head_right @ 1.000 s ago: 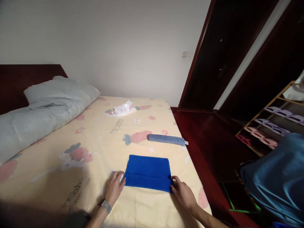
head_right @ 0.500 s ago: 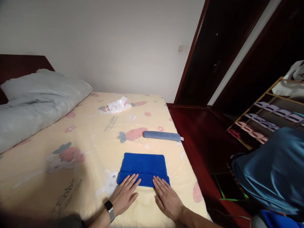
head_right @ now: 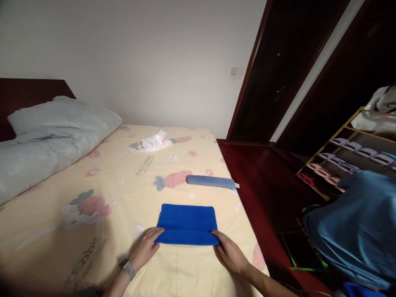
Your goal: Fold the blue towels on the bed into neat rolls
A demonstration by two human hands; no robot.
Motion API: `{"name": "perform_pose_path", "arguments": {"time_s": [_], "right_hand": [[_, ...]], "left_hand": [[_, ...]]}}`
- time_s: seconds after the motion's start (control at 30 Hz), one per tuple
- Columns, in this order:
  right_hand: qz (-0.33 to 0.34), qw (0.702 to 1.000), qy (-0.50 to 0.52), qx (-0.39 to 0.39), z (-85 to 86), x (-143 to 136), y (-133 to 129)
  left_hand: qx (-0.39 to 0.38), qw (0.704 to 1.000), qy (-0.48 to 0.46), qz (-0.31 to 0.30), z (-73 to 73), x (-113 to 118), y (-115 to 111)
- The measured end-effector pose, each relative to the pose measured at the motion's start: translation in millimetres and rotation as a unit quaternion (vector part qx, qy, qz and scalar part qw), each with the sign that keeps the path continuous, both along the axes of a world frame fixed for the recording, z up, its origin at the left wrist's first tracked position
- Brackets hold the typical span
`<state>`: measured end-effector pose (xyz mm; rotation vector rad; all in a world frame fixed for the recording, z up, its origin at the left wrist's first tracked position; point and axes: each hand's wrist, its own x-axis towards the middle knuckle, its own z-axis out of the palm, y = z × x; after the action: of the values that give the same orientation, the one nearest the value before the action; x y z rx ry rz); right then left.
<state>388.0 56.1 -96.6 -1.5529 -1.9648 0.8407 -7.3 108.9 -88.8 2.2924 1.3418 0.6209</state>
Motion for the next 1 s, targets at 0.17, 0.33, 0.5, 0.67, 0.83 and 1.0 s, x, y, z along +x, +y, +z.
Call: {"name": "perform_pose_path", "arguments": {"time_s": [0.17, 0.33, 0.5, 0.67, 0.83, 1.0], "right_hand": [[-0.097, 0.984, 0.141, -0.054, 8.7, -4, 8], [-0.124, 0.973, 0.181, -0.077, 3.7, 4, 7], [-0.111, 0.974, 0.157, -0.123, 0.1, 8, -1], [-0.14, 0.972, 0.137, -0.127, 3.9, -1, 1], [-0.151, 0.972, 0.145, -0.112, 2.9, -7, 2], [-0.124, 0.981, 0.109, -0.099, 6.3, -7, 3]], "left_hand": [[-0.142, 0.979, -0.14, 0.043, 18.0, -9, 5], [-0.191, 0.958, -0.204, 0.067, 13.7, -6, 4], [-0.149, 0.977, -0.13, 0.076, 10.3, -2, 4], [-0.109, 0.98, -0.128, 0.103, 8.6, 4, 2], [-0.117, 0.976, -0.142, 0.118, 0.8, 8, -1], [-0.087, 0.979, -0.142, 0.114, -0.8, 7, 2]]}}
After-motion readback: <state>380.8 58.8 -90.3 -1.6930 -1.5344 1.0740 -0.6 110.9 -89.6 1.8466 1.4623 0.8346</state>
